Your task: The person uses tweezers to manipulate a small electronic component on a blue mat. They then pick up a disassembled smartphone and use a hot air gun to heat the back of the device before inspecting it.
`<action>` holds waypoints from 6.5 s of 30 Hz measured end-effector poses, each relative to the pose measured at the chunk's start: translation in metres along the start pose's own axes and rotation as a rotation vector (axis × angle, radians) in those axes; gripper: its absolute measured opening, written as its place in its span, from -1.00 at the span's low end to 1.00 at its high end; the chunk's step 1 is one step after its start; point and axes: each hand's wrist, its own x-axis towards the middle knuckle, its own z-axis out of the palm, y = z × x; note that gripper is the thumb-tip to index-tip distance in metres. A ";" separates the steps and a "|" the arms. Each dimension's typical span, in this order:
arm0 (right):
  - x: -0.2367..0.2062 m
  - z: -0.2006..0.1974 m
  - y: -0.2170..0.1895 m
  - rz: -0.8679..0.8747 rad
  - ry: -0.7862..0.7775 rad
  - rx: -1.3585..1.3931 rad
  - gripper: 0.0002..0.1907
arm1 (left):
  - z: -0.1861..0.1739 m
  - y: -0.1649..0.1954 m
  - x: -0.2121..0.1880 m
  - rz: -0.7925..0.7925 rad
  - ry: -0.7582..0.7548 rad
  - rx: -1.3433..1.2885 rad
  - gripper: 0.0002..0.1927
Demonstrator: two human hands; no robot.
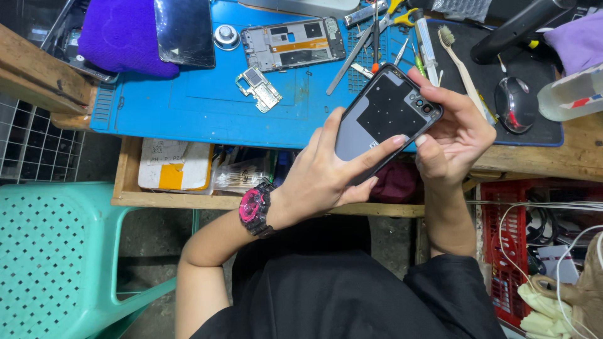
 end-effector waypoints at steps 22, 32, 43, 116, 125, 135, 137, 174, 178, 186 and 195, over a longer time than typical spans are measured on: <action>-0.012 0.004 -0.012 -0.022 -0.031 -0.112 -0.54 | -0.007 -0.011 0.026 -0.029 0.050 -0.118 -0.26; -0.015 -0.004 -0.018 -0.084 -0.013 -0.261 -0.56 | -0.005 -0.012 0.026 0.042 0.025 -0.159 -0.30; -0.016 0.000 -0.029 -0.061 0.060 -0.294 -0.62 | -0.012 -0.009 0.025 0.042 0.045 -0.184 -0.22; -0.023 -0.019 -0.021 0.440 -0.380 -0.044 -0.21 | 0.013 -0.031 0.042 0.309 0.382 0.211 -0.23; -0.018 -0.007 -0.016 0.291 -0.372 -0.054 -0.18 | -0.001 -0.031 0.040 0.094 0.065 -0.509 -0.06; -0.017 0.003 -0.019 0.123 -0.329 -0.327 -0.19 | 0.005 -0.029 0.035 -0.110 0.084 -0.671 0.05; -0.015 0.005 -0.020 0.025 -0.325 -0.436 -0.23 | 0.005 -0.029 0.034 -0.090 0.073 -0.668 -0.01; -0.012 0.017 -0.021 -0.481 -0.128 -0.769 -0.71 | -0.001 -0.024 0.033 -0.005 0.133 -0.737 -0.30; -0.010 0.019 -0.024 -0.569 -0.171 -0.746 -0.69 | 0.000 -0.019 0.037 0.034 0.258 -0.601 -0.37; -0.015 0.022 -0.026 -0.672 -0.112 -0.744 -0.72 | -0.018 -0.014 0.042 0.140 0.219 -0.676 -0.45; -0.020 0.022 -0.032 -0.621 -0.072 -0.755 -0.69 | -0.020 -0.016 0.045 0.169 0.187 -0.725 -0.43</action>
